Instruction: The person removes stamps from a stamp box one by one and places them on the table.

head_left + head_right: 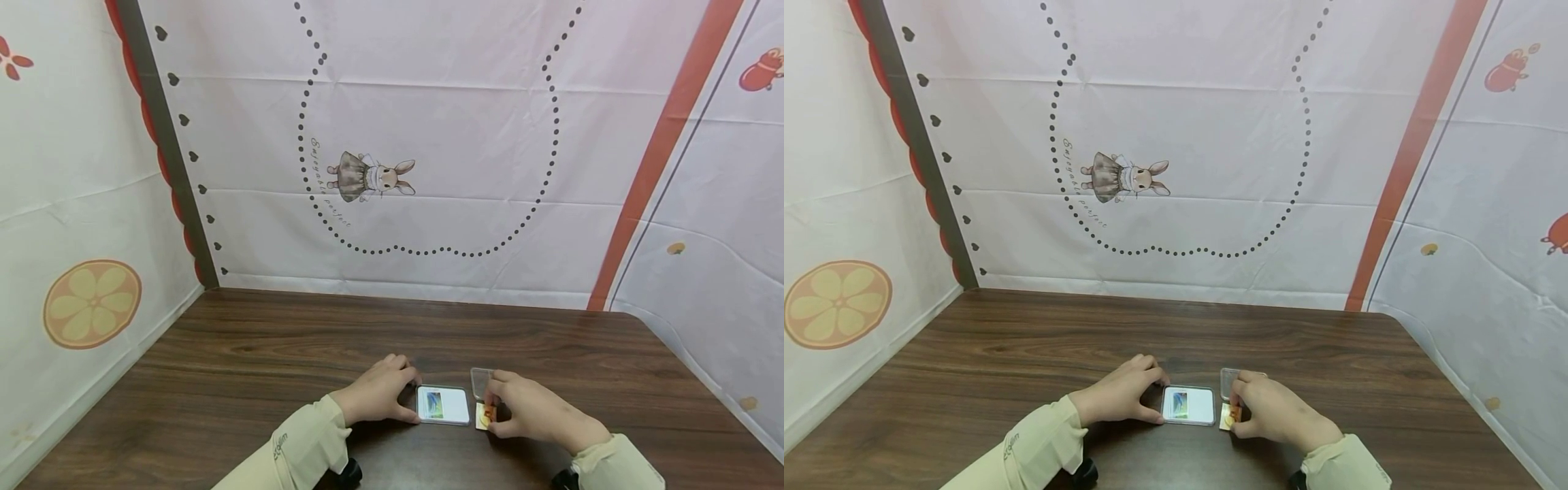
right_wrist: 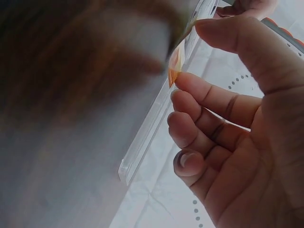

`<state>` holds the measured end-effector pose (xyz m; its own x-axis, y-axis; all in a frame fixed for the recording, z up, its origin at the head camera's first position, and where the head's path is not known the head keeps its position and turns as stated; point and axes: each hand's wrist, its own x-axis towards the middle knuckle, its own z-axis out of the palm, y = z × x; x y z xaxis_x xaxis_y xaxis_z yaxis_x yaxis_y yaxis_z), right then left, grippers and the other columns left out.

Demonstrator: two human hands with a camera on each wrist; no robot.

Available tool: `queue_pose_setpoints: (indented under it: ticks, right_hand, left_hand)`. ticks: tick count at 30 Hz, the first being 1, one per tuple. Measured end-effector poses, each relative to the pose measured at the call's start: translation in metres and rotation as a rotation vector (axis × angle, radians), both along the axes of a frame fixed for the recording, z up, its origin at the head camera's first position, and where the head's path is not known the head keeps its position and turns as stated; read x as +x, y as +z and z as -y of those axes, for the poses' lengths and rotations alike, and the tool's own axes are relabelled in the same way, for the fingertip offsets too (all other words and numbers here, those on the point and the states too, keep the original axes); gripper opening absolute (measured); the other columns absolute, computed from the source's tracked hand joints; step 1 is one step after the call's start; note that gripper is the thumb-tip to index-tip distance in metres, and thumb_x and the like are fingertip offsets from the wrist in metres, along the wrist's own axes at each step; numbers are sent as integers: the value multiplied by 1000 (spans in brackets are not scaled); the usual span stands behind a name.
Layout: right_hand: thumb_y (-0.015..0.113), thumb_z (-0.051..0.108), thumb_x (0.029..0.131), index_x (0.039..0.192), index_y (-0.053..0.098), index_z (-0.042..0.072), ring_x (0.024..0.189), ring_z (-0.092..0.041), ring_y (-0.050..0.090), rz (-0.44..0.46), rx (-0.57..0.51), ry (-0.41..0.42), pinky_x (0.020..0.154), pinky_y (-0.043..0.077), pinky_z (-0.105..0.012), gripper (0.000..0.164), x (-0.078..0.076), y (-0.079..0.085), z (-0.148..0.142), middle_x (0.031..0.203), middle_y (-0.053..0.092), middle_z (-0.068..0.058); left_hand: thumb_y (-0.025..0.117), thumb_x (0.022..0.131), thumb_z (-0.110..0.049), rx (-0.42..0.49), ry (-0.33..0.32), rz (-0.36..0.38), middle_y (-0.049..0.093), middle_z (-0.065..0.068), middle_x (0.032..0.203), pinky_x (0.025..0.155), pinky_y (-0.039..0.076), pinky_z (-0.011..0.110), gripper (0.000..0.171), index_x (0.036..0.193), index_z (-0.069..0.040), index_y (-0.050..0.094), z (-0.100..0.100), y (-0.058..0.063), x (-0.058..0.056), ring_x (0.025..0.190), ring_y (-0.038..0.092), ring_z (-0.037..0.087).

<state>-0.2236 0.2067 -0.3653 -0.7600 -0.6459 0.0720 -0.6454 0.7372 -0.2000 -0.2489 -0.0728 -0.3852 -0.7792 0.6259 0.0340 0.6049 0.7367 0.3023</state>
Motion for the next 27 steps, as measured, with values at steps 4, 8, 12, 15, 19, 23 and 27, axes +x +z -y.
queue_pose_setpoints:
  ticks: [4, 8, 12, 15, 19, 23, 27]
  right_hand:
    - [79, 27, 72, 82, 58, 19, 70, 2, 40, -16, 9, -2, 61, 41, -21, 25, 0, -1, 0, 85, 46, 11]
    - [79, 27, 71, 82, 58, 19, 71, 1, 40, -21, 13, -3, 62, 40, -21, 25, 0, -2, 0, 84, 46, 11]
    - [79, 27, 70, 82, 58, 19, 70, 1, 39, -31, 11, 0, 61, 39, -20, 25, 0, -3, 0, 82, 45, 12]
    - [79, 26, 70, 80, 57, 20, 70, 1, 38, -44, 10, 5, 61, 37, -19, 25, -1, -4, -1, 81, 44, 12]
    - [79, 26, 69, 80, 56, 20, 69, 1, 37, -48, 12, 10, 60, 36, -19, 26, -1, -4, -1, 80, 43, 12]
    - [79, 26, 70, 80, 56, 20, 70, 1, 37, -47, 18, 13, 61, 36, -19, 26, -1, -4, -1, 80, 43, 12]
    - [79, 27, 70, 81, 56, 20, 70, 1, 37, -54, 18, 18, 61, 36, -19, 27, -1, -4, -2, 80, 42, 12]
  left_hand:
    - [78, 76, -45, -2, 0, -9, 54, -5, 108, 84, 41, 26, 50, 116, -18, 63, 0, 0, 0, 93, 43, 7]
    - [78, 76, -45, 0, 2, -7, 54, -5, 109, 84, 41, 26, 51, 116, -18, 63, -1, 0, 1, 93, 43, 7]
    - [78, 76, -45, 3, 1, -2, 54, -5, 108, 83, 41, 26, 50, 116, -18, 63, 0, 0, 1, 92, 43, 7]
    - [79, 76, -45, 6, -1, -6, 53, -6, 106, 82, 41, 24, 49, 115, -19, 64, 0, 0, 1, 91, 42, 6]
    - [79, 76, -45, 8, -2, -5, 53, -6, 105, 81, 40, 24, 49, 114, -19, 64, 0, 0, 0, 90, 41, 6]
    - [78, 76, -46, 9, -2, 4, 53, -6, 106, 81, 41, 24, 50, 115, -19, 64, 0, 0, 0, 91, 42, 6]
    - [78, 76, -47, 8, -3, 6, 53, -6, 106, 81, 41, 24, 51, 115, -19, 63, 0, -1, -1, 91, 42, 6]
